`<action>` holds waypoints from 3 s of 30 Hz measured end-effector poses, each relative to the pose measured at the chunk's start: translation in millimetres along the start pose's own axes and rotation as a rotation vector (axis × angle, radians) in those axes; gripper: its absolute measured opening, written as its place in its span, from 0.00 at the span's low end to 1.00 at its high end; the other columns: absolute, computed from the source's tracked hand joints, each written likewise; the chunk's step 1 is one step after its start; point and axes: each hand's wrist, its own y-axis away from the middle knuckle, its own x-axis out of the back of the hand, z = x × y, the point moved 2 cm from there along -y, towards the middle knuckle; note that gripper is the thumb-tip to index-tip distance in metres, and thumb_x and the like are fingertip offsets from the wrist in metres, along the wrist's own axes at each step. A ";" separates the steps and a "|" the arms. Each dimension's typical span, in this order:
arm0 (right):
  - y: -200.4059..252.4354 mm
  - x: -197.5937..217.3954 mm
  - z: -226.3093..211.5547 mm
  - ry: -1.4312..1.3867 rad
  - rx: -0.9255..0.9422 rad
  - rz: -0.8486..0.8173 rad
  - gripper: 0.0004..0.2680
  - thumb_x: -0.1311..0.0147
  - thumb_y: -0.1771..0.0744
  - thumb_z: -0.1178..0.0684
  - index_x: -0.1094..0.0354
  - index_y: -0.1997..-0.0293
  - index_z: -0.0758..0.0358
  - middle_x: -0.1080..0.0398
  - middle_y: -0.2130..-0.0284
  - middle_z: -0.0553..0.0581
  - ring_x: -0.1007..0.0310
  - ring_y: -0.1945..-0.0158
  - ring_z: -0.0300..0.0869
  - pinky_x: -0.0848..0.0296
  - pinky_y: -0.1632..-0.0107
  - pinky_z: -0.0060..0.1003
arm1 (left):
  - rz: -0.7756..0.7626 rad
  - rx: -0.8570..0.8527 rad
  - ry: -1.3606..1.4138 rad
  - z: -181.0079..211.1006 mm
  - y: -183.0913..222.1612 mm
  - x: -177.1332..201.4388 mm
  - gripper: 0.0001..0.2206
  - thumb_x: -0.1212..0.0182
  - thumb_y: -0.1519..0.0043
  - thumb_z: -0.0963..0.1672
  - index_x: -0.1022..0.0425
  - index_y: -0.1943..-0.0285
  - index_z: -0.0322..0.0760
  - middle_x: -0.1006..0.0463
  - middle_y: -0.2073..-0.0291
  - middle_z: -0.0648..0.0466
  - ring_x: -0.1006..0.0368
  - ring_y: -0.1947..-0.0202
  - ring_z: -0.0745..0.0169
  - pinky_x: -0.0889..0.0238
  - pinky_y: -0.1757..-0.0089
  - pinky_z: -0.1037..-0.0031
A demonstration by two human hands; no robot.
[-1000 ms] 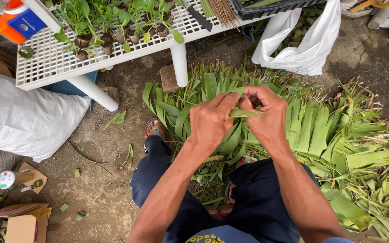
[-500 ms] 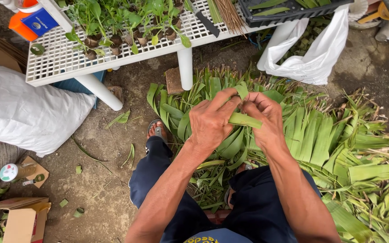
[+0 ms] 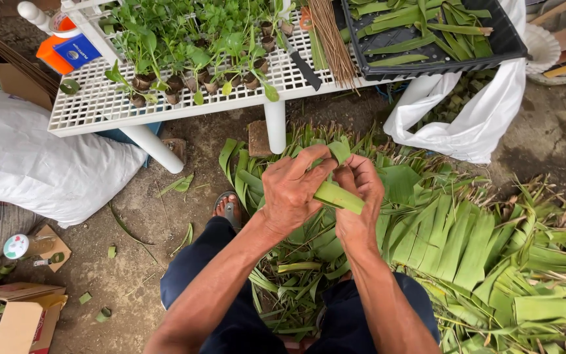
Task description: Folding long green leaves into small rectangular pouches for agricultural use.
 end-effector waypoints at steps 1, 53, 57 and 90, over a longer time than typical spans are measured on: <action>-4.3 4.4 5.2 -0.005 -0.002 -0.003 0.03 0.46 0.31 0.59 0.30 0.60 0.67 0.34 0.75 0.53 0.34 0.74 0.34 0.31 0.73 0.28 | -0.002 -0.001 -0.006 -0.7 -4.1 -0.5 0.06 0.30 0.41 0.46 0.18 0.61 0.43 0.22 0.55 0.60 0.23 0.76 0.60 0.33 0.71 0.71; 1.4 13.9 -75.0 0.493 0.176 -0.229 0.03 0.37 0.33 0.61 0.22 0.56 0.65 0.27 0.76 0.59 0.38 0.78 0.30 0.34 0.79 0.27 | -0.475 0.970 1.135 -7.6 -3.9 36.0 0.12 0.45 0.33 0.37 0.29 0.43 0.20 0.21 0.52 0.28 0.18 0.56 0.38 0.19 0.60 0.59; -0.8 -13.6 -88.0 0.371 0.153 -0.391 0.05 0.36 0.35 0.64 0.21 0.56 0.68 0.23 0.70 0.66 0.33 0.79 0.32 0.26 0.77 0.29 | -0.494 0.970 1.001 -1.1 -2.6 42.7 0.10 0.41 0.34 0.38 0.23 0.47 0.24 0.18 0.58 0.31 0.16 0.63 0.46 0.17 0.65 0.67; 13.7 61.8 -74.2 0.658 0.595 -0.198 0.11 0.43 0.32 0.71 0.21 0.50 0.63 0.25 0.52 0.66 0.28 0.69 0.40 0.28 0.66 0.32 | -0.524 1.140 1.211 31.1 21.6 19.1 0.09 0.34 0.38 0.37 0.22 0.52 0.19 0.19 0.74 0.36 0.31 0.92 0.72 0.37 0.87 0.86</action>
